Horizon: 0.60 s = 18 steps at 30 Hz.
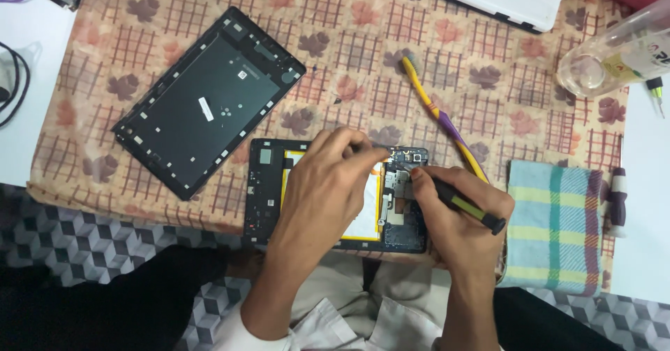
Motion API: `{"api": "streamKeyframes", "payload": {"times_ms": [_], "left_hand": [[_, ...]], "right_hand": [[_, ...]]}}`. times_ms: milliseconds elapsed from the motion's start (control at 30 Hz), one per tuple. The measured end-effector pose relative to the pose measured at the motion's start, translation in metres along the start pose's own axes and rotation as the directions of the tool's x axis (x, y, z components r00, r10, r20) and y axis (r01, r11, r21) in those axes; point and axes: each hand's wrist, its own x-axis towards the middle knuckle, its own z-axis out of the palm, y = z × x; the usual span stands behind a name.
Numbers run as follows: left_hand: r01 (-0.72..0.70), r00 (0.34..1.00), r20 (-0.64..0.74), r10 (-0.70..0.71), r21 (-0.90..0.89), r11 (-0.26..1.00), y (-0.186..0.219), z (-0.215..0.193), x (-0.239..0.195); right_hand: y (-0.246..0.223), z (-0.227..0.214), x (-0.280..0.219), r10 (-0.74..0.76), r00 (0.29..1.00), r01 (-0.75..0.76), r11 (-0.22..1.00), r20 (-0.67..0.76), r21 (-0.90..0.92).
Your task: The person uses a screwdriver to loosen screws and remove a metal bracket from the internal frame of a disassembled tablet. The person then uses the screwdriver to adjust components near the battery and motherboard area.
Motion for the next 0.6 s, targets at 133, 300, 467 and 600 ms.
{"api": "streamKeyframes", "payload": {"times_ms": [133, 300, 467, 600], "left_hand": [[-0.074, 0.997, 0.035, 0.072, 0.066, 0.995, -0.005, 0.003, -0.006], [-0.104, 0.995, 0.016, 0.103, 0.113, 0.988, -0.007, 0.006, -0.005], [-0.095, 0.995, 0.019, 0.094, 0.093, 0.991, -0.007, 0.005, -0.006], [-0.099, 0.995, 0.042, 0.095, 0.112, 0.989, -0.008, 0.004, -0.006]], "right_hand": [[0.006, 0.001, -0.002, -0.001, 1.0, 0.001, 0.999, 0.011, 0.033], [0.003, -0.005, -0.006, -0.028, 0.996, 0.057, 0.933, -0.085, 0.355], [0.0, -0.016, -0.007, -0.385, 0.919, 0.394, 0.91, 0.086, -0.13], [0.003, -0.018, -0.005, -0.452, 0.85, 0.51, 0.834, 0.272, -0.21]]}}
